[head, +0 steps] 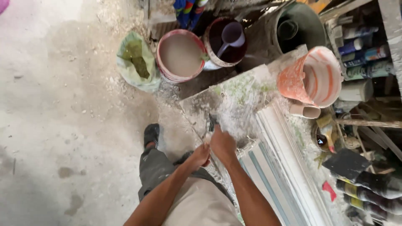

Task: Smoothing, finishing, and trimming decorative plaster moldings using specialized tools.

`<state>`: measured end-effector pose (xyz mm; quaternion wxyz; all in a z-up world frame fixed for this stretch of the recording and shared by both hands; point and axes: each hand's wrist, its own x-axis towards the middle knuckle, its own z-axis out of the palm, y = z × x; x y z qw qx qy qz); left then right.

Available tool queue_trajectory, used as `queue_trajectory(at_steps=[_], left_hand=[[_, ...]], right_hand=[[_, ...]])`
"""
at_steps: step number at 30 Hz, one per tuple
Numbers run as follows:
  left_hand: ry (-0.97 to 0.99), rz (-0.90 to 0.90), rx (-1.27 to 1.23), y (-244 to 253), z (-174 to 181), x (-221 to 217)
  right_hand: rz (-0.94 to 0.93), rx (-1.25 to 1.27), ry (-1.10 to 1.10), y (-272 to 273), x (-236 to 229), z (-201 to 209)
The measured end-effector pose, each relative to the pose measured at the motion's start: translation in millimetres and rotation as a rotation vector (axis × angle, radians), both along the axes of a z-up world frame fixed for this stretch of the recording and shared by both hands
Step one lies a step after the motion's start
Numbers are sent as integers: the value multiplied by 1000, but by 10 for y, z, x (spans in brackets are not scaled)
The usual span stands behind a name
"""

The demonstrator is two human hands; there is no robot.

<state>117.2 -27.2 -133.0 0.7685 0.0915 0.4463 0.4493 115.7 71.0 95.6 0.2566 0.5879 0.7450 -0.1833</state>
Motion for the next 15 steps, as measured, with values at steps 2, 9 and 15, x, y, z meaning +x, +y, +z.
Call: queue_trajectory(at_steps=[2,9,15], left_hand=[[5,21,131,101,-49,-69],[-3,-17,26,-49,131,-52],[69,-27,89,134,-15,-73]], right_hand=[[12,67,44,79,-28,-21],[25,-22,-32,-153,-76,95],[18,-40,-44,-222,-62,142]])
